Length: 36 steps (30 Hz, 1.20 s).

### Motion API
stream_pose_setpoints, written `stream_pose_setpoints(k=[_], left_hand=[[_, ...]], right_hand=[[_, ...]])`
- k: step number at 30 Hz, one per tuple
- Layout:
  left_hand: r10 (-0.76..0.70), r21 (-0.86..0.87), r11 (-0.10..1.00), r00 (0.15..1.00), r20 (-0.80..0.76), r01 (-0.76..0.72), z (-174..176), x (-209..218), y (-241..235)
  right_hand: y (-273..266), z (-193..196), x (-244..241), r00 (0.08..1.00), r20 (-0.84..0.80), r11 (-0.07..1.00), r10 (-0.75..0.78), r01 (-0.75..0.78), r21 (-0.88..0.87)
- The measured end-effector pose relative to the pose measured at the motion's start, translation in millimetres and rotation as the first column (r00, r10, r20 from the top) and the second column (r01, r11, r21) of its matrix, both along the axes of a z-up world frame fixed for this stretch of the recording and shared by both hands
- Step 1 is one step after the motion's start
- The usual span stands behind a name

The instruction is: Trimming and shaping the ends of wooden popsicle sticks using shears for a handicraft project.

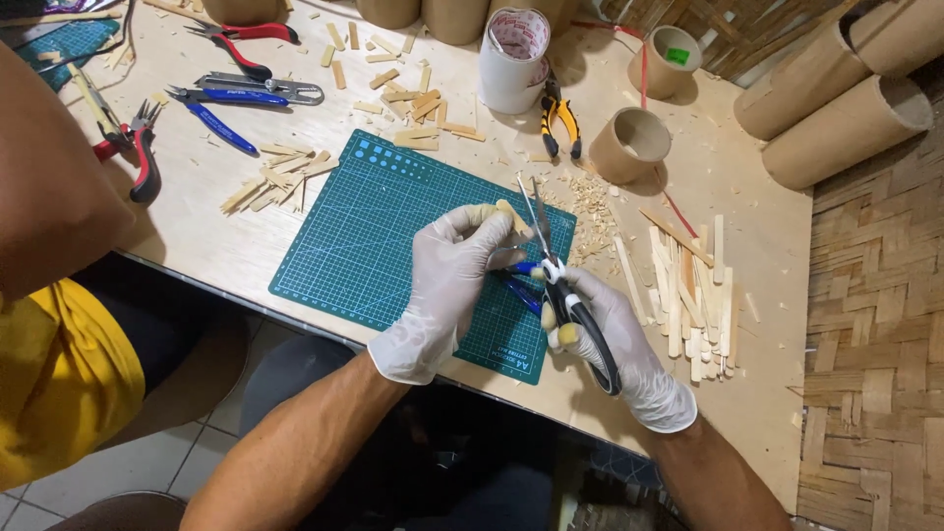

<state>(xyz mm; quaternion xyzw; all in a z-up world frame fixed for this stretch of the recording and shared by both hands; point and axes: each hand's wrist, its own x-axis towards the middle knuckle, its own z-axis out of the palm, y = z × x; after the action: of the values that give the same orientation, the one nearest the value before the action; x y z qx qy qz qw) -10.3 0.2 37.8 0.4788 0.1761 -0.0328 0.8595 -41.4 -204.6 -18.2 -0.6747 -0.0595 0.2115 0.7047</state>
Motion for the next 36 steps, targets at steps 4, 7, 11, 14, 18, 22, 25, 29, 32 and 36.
stream_pose_setpoints(k=[4, 7, 11, 14, 18, 22, 25, 29, 32, 36], left_hand=[[0.009, 0.020, 1.000, 1.000, 0.000, -0.009, -4.5, -0.5, -0.9], [0.016, 0.016, 1.000, 1.000, -0.001, -0.016, -4.3, -0.6, -1.4], [0.017, 0.010, 1.000, 1.000, -0.003, -0.017, -7.2, -0.1, -2.8], [0.017, 0.012, 1.000, 1.000, -0.011, -0.017, -6.5, -0.4, -3.1], [0.020, 0.023, 1.000, 1.000, -0.009, -0.019, -11.9, 2.2, -3.8], [0.024, 0.026, 0.999, 1.000, -0.020, -0.023, -12.1, 1.8, -3.9], [0.037, 0.028, 0.999, 0.999, -0.017, -0.036, -13.7, 1.9, -4.9], [0.035, 0.029, 0.999, 0.999, -0.014, -0.034, -10.5, 0.1, -4.2], [0.032, 0.034, 0.999, 0.999, -0.015, -0.031, -12.9, 0.6, -4.5], [0.019, 0.021, 1.000, 1.000, -0.013, -0.019, -15.3, 0.7, -3.4]], right_hand=[[10.8, 11.7, -4.6, 1.000, 0.013, 1.000, 0.015, -0.014, -0.017], [15.8, 13.5, -6.2, 0.999, 0.031, 0.999, 0.034, -0.032, -0.041], [16.4, 10.1, -6.3, 0.997, 0.073, 0.997, 0.040, -0.035, -0.068], [22.4, 17.0, -6.5, 0.996, 0.083, 0.996, 0.026, -0.019, -0.087], [25.2, 18.5, -6.2, 0.995, 0.098, 0.995, 0.006, 0.003, -0.097], [23.8, 13.4, -5.1, 0.994, 0.113, 0.995, -0.001, 0.013, -0.098], [24.2, 15.9, -4.7, 0.994, 0.108, 0.994, -0.011, 0.023, -0.102], [24.2, 14.0, -3.7, 0.993, 0.122, 0.993, -0.006, 0.020, -0.117], [23.1, 14.4, -2.6, 0.992, 0.125, 0.989, -0.014, 0.033, -0.146], [20.5, 6.2, -1.8, 0.984, 0.173, 0.974, -0.052, 0.088, -0.207]])
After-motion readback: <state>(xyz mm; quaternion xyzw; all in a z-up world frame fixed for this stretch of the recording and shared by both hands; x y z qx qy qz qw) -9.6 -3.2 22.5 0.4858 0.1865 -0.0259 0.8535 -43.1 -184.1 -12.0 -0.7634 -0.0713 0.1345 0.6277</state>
